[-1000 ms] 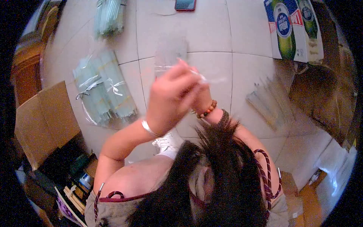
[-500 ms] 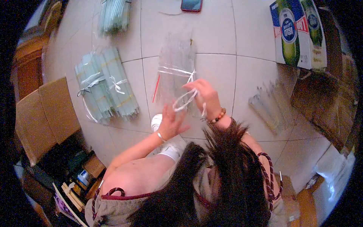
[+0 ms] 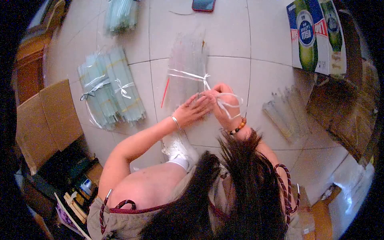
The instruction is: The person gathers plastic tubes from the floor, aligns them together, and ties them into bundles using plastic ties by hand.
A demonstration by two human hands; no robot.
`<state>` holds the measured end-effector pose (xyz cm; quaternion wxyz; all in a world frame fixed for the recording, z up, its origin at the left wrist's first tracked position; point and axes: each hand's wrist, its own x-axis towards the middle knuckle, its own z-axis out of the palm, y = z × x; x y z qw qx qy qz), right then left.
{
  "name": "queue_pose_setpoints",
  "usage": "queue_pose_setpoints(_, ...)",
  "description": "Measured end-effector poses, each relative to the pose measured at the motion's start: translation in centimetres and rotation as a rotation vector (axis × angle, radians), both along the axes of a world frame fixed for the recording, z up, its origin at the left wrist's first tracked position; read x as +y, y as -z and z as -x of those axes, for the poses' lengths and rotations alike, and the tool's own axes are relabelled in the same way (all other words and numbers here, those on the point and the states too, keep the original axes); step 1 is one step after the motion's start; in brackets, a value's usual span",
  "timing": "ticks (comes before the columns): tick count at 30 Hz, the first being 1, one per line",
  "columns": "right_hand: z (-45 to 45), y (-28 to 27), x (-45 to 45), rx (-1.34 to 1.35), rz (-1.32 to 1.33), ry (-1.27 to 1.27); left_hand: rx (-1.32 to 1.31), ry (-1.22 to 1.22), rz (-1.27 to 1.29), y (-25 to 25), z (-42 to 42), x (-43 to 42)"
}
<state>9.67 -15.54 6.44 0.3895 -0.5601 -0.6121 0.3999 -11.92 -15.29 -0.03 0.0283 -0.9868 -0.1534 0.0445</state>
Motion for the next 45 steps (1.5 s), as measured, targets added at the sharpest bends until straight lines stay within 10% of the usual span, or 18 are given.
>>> queue_pose_setpoints(7, 1.2, 1.0, -2.1, -0.056, -0.018, 0.087, 0.105, 0.081, 0.113, -0.3, 0.7, 0.9)
queue_pose_setpoints(19, -1.1, -5.0, 2.8, 0.635, 0.531, 0.203, -0.205, -0.196, -0.051, -0.8, 0.9, 0.3)
queue_pose_setpoints(25, -0.3, -4.9, 3.3, 0.670, 0.592, 0.199, -0.384, -1.239, 0.332, -4.1, -3.1, -0.2)
queue_pose_setpoints(45, -0.3, -6.7, 2.0, 0.720, 0.599, 0.185, -0.300, -1.343, 0.354, -3.6, -3.2, 3.9)
